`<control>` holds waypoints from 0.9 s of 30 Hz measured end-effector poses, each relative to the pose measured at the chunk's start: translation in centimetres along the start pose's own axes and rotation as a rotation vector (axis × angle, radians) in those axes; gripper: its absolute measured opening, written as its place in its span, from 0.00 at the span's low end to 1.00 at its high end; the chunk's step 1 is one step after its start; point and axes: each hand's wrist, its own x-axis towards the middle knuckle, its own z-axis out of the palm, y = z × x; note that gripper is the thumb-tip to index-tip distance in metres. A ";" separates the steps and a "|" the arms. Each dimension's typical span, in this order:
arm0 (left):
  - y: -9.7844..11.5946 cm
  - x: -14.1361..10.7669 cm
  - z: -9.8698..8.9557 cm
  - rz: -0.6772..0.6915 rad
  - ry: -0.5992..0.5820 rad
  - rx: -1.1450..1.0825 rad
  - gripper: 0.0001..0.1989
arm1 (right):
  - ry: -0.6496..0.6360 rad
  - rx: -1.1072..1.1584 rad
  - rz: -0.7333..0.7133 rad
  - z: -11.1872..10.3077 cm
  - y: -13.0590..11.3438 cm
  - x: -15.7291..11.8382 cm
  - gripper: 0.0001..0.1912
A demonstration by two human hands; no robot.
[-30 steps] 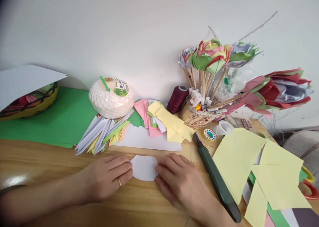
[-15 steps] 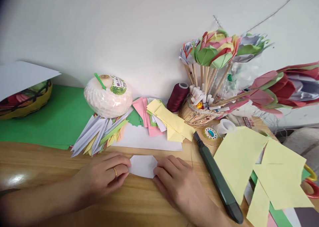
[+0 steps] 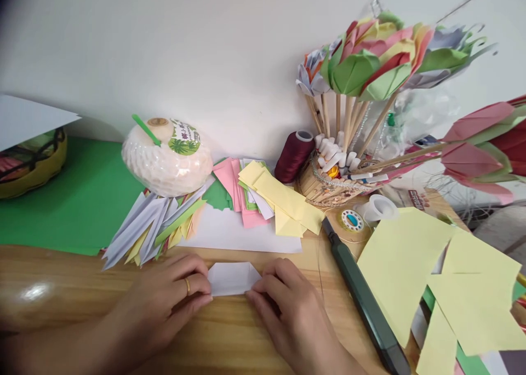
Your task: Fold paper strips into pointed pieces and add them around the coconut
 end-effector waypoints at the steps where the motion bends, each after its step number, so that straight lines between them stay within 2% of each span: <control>1: 0.0 0.1 0.0 -0.005 -0.008 -0.004 0.10 | 0.014 0.000 0.010 0.1 -0.1 0.1 0.08; 6: 0.3 0.3 0.0 -0.044 -0.002 -0.007 0.10 | 0.050 -0.010 0.037 0.5 -0.4 0.4 0.08; 12: 0.4 0.5 0.2 -0.117 -0.076 0.060 0.11 | 0.039 -0.058 0.069 0.8 -0.4 0.3 0.08; 27: 0.2 0.7 0.7 -0.112 -0.088 0.150 0.06 | 0.000 -0.131 0.105 0.9 -0.4 0.4 0.05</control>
